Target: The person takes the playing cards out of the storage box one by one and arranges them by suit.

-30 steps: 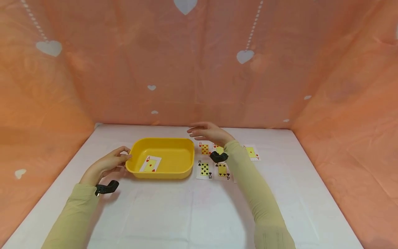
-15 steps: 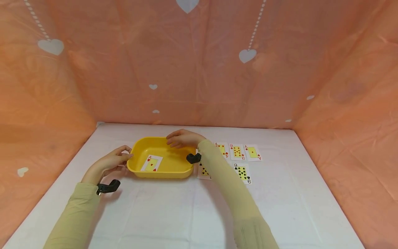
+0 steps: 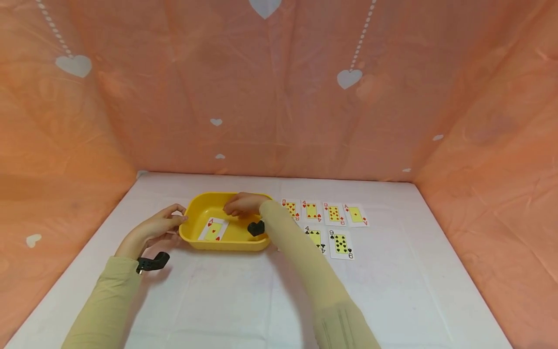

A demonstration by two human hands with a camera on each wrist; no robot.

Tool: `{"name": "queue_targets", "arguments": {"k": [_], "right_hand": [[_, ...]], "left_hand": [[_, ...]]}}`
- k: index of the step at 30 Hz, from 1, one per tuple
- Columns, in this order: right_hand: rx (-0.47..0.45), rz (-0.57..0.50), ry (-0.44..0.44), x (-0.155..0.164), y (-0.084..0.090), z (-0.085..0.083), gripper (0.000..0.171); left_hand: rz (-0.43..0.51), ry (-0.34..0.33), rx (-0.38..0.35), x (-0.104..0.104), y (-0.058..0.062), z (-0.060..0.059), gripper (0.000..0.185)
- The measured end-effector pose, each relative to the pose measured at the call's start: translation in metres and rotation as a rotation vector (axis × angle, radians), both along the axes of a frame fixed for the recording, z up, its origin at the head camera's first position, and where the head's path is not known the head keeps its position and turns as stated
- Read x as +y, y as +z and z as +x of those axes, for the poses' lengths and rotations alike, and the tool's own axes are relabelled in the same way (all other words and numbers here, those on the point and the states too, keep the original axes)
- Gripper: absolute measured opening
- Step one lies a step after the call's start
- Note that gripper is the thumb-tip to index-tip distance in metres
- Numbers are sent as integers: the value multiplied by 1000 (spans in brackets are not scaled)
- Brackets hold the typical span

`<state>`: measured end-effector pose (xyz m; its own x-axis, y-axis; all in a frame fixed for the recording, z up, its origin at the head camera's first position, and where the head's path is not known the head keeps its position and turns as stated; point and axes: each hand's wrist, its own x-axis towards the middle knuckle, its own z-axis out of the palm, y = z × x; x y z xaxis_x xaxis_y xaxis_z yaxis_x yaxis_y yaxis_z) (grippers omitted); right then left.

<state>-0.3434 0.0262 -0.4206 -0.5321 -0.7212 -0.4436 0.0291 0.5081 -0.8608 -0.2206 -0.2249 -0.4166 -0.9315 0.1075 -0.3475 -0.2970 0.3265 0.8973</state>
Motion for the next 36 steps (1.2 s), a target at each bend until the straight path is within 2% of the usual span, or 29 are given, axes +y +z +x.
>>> {"name": "queue_targets", "arguments": {"k": [5,8,15,23,27,36], "right_hand": [[12,11,58,-11,3,9,36],[50,30,101,-15,8,15,35],[59,36,145,-23,7,16,34],[82,76,142,-27,8,19,35],[73,62,157,-29,8,19,32],[90,41,95,-35,3,18,32]], "left_hand": [[-7,5,-2,0,0,0,23],[-11,4,-1,1,1,0,23],[-20,15,-6,0,0,0,22],[-1,18,-26,2,0,1,20],[-1,18,-27,2,0,1,21],[6,18,-23,0,-1,1,20]]}}
